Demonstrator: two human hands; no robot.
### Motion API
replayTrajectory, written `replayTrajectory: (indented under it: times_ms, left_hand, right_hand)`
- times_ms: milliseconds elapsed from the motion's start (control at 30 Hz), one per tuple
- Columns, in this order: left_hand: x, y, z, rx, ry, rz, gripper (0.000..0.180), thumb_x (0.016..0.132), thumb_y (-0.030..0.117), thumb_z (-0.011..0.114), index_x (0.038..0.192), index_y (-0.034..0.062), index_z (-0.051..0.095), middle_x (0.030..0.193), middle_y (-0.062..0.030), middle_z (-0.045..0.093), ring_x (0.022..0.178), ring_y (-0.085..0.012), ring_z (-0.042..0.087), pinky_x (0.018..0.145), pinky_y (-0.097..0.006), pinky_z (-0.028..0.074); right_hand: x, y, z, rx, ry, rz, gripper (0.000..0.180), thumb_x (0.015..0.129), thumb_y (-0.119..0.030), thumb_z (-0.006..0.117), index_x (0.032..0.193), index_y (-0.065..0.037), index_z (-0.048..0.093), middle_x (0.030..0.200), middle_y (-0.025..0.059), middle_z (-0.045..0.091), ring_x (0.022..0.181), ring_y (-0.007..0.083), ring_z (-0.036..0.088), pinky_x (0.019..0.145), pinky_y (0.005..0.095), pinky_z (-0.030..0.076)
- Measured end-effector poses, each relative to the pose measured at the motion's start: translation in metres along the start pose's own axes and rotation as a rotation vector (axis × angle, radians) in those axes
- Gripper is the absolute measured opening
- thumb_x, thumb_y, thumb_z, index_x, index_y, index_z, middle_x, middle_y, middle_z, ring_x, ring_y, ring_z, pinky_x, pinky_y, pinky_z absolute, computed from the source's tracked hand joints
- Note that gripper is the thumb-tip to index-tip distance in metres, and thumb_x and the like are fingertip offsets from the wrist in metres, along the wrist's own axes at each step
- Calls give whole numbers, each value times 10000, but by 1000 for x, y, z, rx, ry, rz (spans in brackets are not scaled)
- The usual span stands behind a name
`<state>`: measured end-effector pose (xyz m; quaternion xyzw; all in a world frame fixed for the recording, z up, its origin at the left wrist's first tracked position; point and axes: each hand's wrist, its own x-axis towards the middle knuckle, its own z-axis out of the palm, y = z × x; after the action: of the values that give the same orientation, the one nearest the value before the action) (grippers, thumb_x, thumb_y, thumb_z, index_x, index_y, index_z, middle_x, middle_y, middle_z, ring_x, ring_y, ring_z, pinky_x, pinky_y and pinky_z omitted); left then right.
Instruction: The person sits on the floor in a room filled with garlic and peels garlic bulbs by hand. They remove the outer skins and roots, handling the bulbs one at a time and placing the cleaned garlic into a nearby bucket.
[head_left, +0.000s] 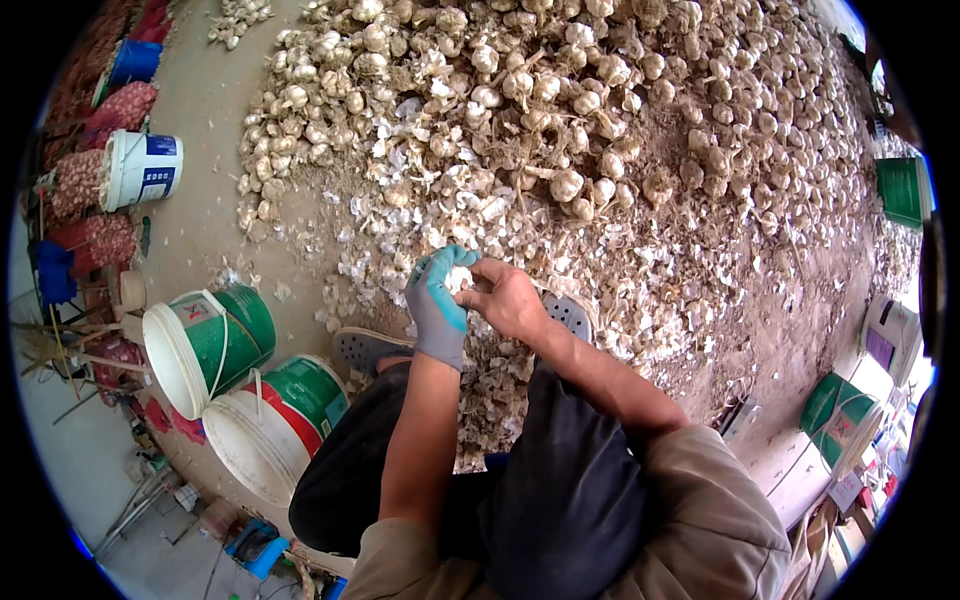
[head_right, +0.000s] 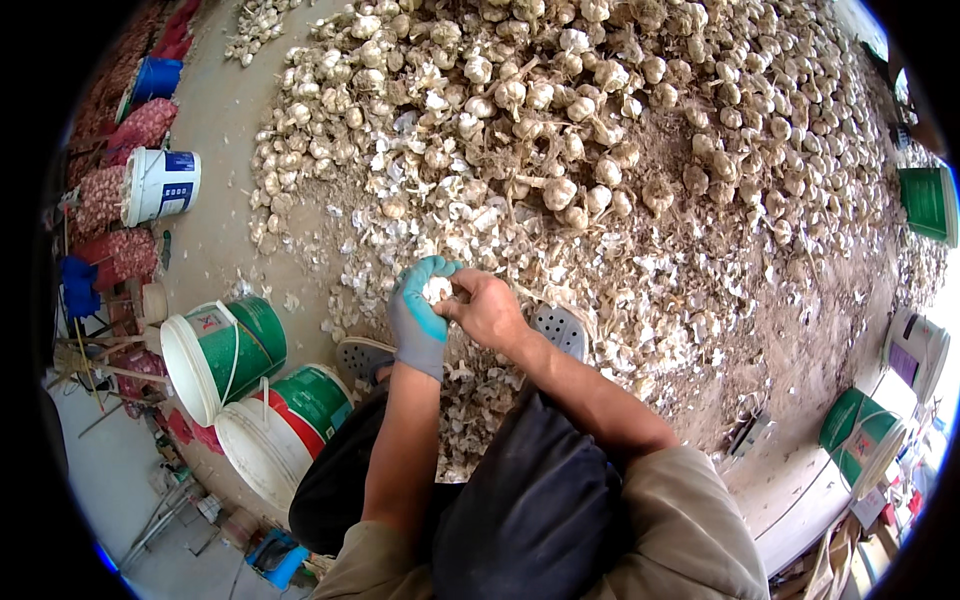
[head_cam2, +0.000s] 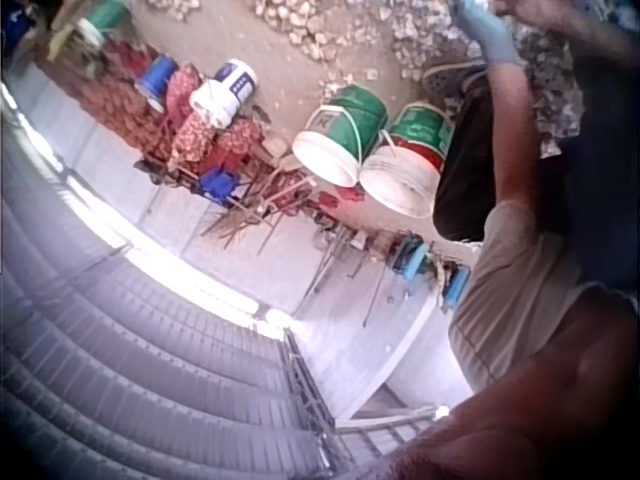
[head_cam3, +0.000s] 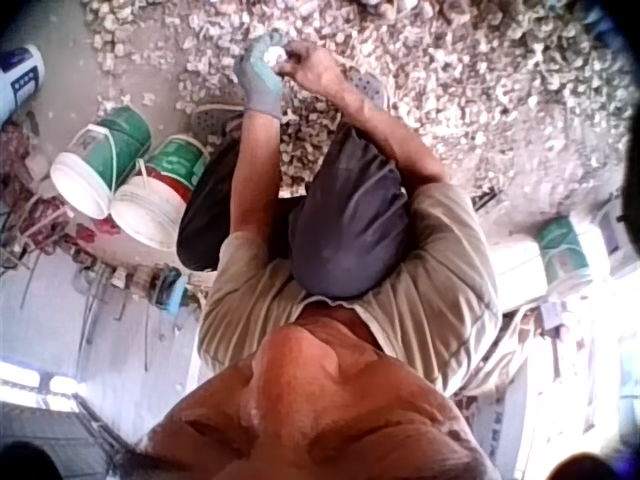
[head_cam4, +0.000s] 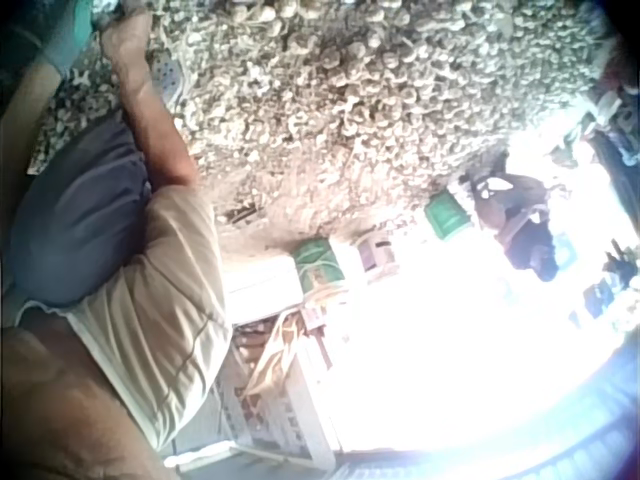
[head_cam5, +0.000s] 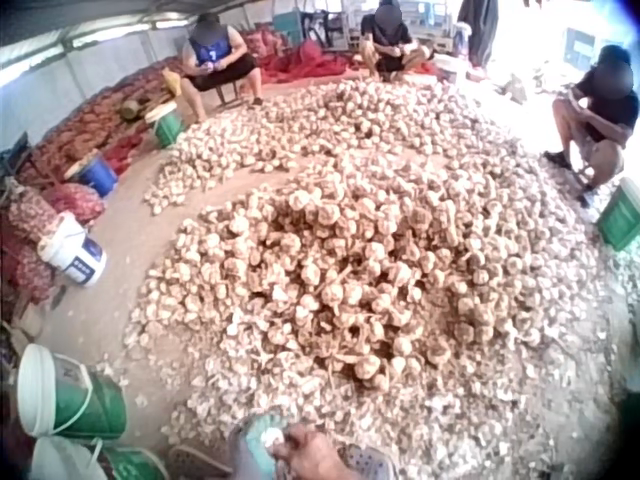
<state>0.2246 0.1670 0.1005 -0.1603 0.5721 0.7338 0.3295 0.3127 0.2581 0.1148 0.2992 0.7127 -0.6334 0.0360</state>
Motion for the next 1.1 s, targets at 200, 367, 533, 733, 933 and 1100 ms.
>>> replayTrajectory:
  times_ms: [200,367,533,733,933,1100]
  left_hand:
    - [-8,7,8,-288,-285,-240,450,941,326,623,1215,-27,577,1228,-147,596,1015,-247,625,922,-359,520]
    - [-16,0,-12,228,-174,144,402,913,250,660,1170,-54,599,1144,-140,639,963,-194,633,868,-303,520]
    - [-8,5,-15,93,21,-102,298,948,224,579,1118,-16,627,985,-106,672,883,-204,644,800,-312,521]
    - [-31,20,3,96,-223,-273,391,974,303,550,1235,13,554,1011,-54,661,880,-205,633,842,-373,528]
    - [-17,-2,-28,236,-47,71,269,915,137,585,1098,-56,623,920,-99,661,770,-188,642,711,-297,546]
    - [-19,-4,-14,-129,-37,-124,345,972,258,530,1144,-32,604,964,-125,666,843,-243,661,757,-360,560]
  right_hand:
    - [9,15,-20,-14,4,-95,332,771,-177,798,1068,-67,699,922,91,697,783,216,667,728,343,557]
    - [4,-4,-18,-242,16,-264,285,746,-161,792,995,-67,690,851,73,678,788,222,647,712,361,558]
    - [-4,-3,-6,-406,98,-487,291,743,-227,765,1003,-130,678,910,36,662,875,253,616,785,370,544]
    - [-4,2,-22,-410,40,-291,283,751,-206,737,1012,-115,671,962,65,666,982,271,625,840,369,537]
    - [-15,-11,0,-383,81,-410,314,735,-167,742,1012,-65,637,982,100,646,961,289,620,820,393,537]
    - [-30,-9,-2,-356,196,-423,397,729,-184,772,1091,-101,632,1049,91,621,968,293,613,812,399,535]
